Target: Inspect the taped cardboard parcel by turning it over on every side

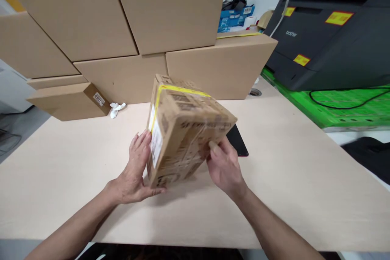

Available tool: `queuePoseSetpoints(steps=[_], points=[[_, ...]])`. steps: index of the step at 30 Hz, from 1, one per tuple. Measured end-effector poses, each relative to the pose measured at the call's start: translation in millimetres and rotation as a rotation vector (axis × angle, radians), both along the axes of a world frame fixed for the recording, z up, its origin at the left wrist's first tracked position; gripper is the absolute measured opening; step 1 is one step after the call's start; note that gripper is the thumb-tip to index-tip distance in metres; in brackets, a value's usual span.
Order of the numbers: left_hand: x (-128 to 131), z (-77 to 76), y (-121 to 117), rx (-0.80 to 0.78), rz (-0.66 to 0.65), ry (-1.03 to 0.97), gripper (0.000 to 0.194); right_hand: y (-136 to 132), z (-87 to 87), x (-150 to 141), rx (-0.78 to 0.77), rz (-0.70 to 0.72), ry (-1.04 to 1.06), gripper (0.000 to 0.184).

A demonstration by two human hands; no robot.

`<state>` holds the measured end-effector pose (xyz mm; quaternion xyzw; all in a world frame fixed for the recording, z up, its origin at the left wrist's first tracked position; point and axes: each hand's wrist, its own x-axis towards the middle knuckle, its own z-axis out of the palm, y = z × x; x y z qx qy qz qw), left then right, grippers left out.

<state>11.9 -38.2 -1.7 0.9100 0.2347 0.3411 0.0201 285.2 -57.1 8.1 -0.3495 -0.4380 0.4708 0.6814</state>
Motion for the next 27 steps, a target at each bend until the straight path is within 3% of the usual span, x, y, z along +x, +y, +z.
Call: queuePoseSetpoints(steps=[4,7,11,14,19,24,27], points=[[2.1,-2.0,1.3,0.038,-0.068,0.006,0.108,10.6,0.9,-5.1,-0.185,-0.024,0.052,0.041],[2.8,-7.2,3.3,0.018,-0.088,-0.038,0.097,11.2,2.7,-7.5,-0.227,0.069,0.036,0.042],[2.9,-13.5,4.7,-0.286,-0.035,-0.171,0.100,10.3,-0.6,-6.9,-0.221,0.152,-0.061,0.054],[5.0,-11.5,2.2,-0.545,0.043,-0.346,0.085,11.2,-10.6,-3.4,-0.164,0.143,-0.144,0.059],[5.5,-4.3,-3.0,-0.743,0.065,-0.620,0.062,9.6,-24.2,4.6,0.022,0.142,-0.315,0.055],[2.0,2.6,3.2,-0.995,0.102,-0.970,0.066,3.5,-13.3,9.1,0.245,0.166,-0.501,0.052],[2.5,7.5,11.6,-1.234,0.104,-1.075,0.069,0.5,-4.7,9.0,0.333,0.132,-0.599,0.052]])
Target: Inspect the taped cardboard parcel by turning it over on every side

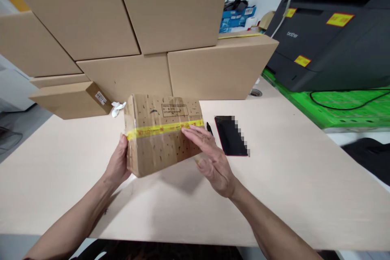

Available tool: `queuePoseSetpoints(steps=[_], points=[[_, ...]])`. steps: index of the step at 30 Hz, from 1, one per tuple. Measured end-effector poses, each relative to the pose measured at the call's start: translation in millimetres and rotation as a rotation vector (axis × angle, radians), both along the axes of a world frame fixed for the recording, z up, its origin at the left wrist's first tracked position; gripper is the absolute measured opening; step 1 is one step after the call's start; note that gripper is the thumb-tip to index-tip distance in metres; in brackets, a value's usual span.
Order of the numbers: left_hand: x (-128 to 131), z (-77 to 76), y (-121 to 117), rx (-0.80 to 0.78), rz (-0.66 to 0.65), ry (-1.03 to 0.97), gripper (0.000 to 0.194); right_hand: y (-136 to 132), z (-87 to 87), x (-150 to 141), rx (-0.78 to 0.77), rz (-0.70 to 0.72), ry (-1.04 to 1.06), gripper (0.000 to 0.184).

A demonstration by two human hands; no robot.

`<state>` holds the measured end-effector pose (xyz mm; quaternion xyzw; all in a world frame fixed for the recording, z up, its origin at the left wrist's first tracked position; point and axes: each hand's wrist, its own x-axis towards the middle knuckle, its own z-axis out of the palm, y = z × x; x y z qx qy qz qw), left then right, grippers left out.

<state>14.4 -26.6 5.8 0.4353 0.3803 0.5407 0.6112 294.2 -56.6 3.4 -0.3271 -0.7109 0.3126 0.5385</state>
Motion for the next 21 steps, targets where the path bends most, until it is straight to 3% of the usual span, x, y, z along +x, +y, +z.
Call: queuePoseSetpoints(steps=[4,7,10,13,17,21], points=[[-1.0,-6.6,10.6,-0.233,-0.135,-0.127,0.055,3.7,-0.9,-2.1,0.075,-0.258,0.026,0.046],[-3.0,-17.6,15.3,-0.268,-0.114,-0.144,0.041,13.8,-7.9,-2.1,-0.164,-0.439,0.103,0.050],[-3.5,-22.0,15.8,-0.258,-0.012,-0.080,0.043,23.1,-12.6,-0.3,-0.390,-0.420,0.186,0.064],[-2.7,-16.1,14.0,-0.224,0.085,-0.049,0.060,25.0,-10.8,1.2,-0.443,-0.362,0.309,0.062],[-5.0,0.4,12.3,-0.113,-0.020,-0.033,0.076,20.7,-0.3,2.5,-0.357,-0.306,0.510,0.046],[-9.8,15.2,10.9,-0.023,-0.092,0.001,0.077,20.4,6.0,4.5,-0.323,-0.298,0.622,0.040]])
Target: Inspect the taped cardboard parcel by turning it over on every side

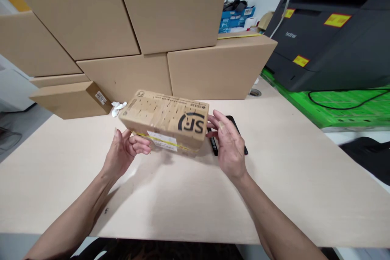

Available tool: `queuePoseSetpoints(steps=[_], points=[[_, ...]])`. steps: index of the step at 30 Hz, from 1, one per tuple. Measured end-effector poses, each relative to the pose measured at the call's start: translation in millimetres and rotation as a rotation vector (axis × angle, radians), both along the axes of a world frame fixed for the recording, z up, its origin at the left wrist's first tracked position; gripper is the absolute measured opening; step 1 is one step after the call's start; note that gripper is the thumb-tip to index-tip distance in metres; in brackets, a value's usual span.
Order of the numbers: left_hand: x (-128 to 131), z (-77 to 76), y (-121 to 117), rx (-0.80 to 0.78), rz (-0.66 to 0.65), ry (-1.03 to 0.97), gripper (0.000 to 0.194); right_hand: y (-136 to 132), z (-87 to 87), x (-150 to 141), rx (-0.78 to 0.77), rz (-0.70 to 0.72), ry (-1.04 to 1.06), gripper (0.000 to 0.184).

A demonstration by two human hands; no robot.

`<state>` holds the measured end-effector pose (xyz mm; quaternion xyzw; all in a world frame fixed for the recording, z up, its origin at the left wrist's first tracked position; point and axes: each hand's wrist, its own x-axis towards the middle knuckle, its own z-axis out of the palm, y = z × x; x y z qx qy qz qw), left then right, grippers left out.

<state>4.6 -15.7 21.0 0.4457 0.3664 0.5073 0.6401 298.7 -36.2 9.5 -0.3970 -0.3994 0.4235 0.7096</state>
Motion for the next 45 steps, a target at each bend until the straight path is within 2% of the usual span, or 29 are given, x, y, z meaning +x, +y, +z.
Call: queuePoseSetpoints(steps=[4,8,13,16,19,22,27,32,40,45], points=[[0.3,7.0,-2.3,0.015,0.025,0.105,0.088,4.4,-5.1,0.5,0.019,-0.003,-0.033,0.038],[3.3,8.9,-4.9,0.004,0.033,0.294,0.090,6.8,-11.3,-1.9,-0.003,-0.020,-0.062,0.037],[-6.1,10.0,-7.4,0.072,-0.009,0.628,0.100,7.4,-12.3,-1.3,-0.034,-0.052,-0.047,0.037],[-15.6,10.7,-8.7,0.285,0.078,0.851,0.085,9.6,-10.5,0.0,-0.033,-0.043,-0.005,0.036],[-21.6,12.1,-9.3,0.688,0.236,0.975,0.070,12.0,-9.3,-1.4,-0.064,-0.009,0.024,0.034],[-23.3,13.8,-8.9,1.031,0.283,0.957,0.069,14.1,-11.0,-5.4,-0.125,0.055,0.090,0.037],[-22.2,12.2,-8.2,1.247,0.122,0.855,0.083,20.5,-18.9,-6.7,-0.207,0.063,0.213,0.039],[-20.1,9.4,-11.2,1.352,0.093,0.969,0.082,27.7,-20.1,-2.9,-0.316,0.082,0.308,0.045],[-16.2,11.5,-14.5,1.447,0.250,0.930,0.074,25.8,-19.4,-10.2,-0.442,0.232,0.308,0.051],[-11.0,0.4,-10.9,1.450,0.307,0.856,0.070,25.7,-25.5,-9.2,-0.427,0.147,0.287,0.058]])
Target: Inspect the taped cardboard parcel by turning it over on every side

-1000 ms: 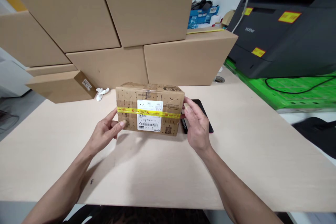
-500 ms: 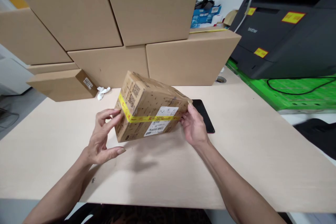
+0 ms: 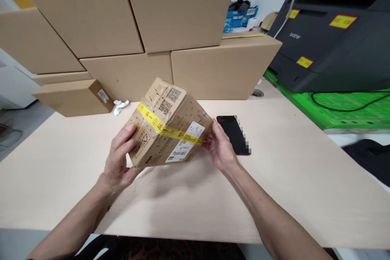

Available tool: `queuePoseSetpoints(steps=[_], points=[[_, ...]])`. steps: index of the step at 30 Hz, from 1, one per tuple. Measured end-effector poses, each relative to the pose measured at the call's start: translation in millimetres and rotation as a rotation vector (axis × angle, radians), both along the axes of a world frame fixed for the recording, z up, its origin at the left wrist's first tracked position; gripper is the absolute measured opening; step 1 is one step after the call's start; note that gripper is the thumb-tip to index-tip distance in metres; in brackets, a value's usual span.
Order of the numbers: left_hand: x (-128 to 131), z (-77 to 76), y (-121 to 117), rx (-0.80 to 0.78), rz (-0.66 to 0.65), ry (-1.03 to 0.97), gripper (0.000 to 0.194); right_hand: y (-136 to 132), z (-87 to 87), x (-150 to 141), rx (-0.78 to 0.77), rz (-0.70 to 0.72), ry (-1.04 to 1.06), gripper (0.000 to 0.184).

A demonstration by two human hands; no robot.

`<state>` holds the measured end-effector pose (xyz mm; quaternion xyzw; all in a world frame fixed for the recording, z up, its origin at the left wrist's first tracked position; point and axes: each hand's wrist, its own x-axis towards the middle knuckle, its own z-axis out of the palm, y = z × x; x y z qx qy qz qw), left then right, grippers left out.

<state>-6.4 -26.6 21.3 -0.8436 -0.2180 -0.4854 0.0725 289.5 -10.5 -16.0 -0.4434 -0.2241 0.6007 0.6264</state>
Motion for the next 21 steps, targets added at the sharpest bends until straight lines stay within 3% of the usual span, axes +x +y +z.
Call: queuePoseSetpoints(steps=[3,7,11,15,18,21], points=[[-0.3,-7.9,3.6,-0.034,0.026,-0.122,0.075,-3.0,3.6,-0.5,0.050,-0.018,-0.049,0.066],[-0.9,-10.4,2.6,-0.159,0.092,-0.309,0.084,-9.3,11.2,-3.1,0.092,0.087,-0.125,0.059],[1.0,-3.1,0.3,-0.433,0.177,-0.430,0.079,-11.1,13.9,-2.1,0.111,0.122,-0.173,0.056],[0.6,8.3,4.5,-0.697,0.216,-0.409,0.074,-7.6,14.3,5.3,0.171,0.064,-0.183,0.055],[-2.4,12.1,7.8,-0.953,0.245,-0.360,0.085,-5.0,16.0,14.0,0.235,-0.005,-0.214,0.054],[-3.6,10.2,8.2,-1.173,0.303,-0.299,0.100,-5.0,18.6,19.7,0.271,-0.107,-0.203,0.041]])
